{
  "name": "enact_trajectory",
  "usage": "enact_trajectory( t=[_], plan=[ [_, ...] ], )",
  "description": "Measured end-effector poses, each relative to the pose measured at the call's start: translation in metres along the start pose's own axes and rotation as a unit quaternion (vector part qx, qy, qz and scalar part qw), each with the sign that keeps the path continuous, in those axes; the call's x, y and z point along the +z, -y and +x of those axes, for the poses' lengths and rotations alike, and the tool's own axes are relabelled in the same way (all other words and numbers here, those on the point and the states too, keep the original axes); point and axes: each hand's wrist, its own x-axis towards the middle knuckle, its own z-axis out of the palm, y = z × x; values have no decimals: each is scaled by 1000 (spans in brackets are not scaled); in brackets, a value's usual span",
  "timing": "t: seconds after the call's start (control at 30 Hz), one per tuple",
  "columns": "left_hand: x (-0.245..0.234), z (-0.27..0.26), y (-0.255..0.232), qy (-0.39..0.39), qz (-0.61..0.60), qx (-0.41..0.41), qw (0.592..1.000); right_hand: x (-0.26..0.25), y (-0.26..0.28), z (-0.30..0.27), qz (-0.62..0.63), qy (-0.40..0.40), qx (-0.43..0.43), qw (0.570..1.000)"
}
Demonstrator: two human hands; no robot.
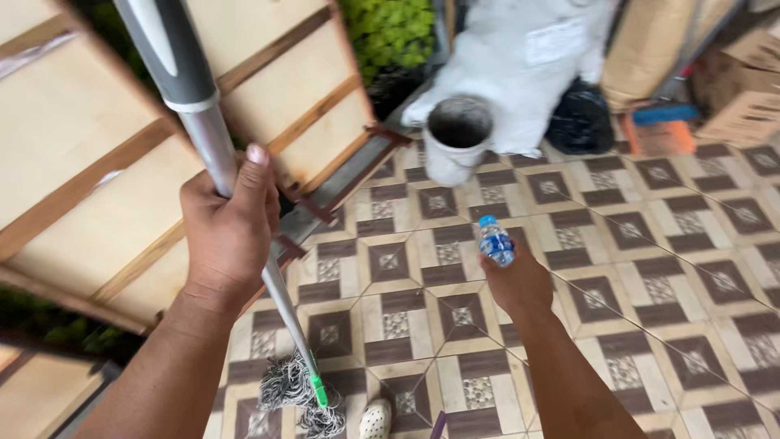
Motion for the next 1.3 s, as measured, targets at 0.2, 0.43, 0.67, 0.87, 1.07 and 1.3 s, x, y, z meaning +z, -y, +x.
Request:
enact_trajectory(
  t=[0.2, 0.43, 0.67, 0.87, 1.07, 1.3],
  plan=[
    [115, 45, -2, 97, -26, 14, 995, -63, -75, 45, -9, -50, 107, 993],
    [270, 54, -9, 169, -76, 26, 982, -128, -161, 104, -2, -77, 134, 988],
    [466, 25, -34, 200, -74, 98, 972, -252, -278, 199, 88, -143, 208, 964],
    [634, -3, -58, 228, -93, 112, 963, -372, -404, 264, 95, -99, 245, 960],
    [771, -22, -62, 286, -175, 136, 932, -424, -494, 310, 36, -148, 267, 951],
    [922, -28, -53, 334, -227, 110, 908, -490, -580, 359, 69, -193, 341, 917]
  ],
)
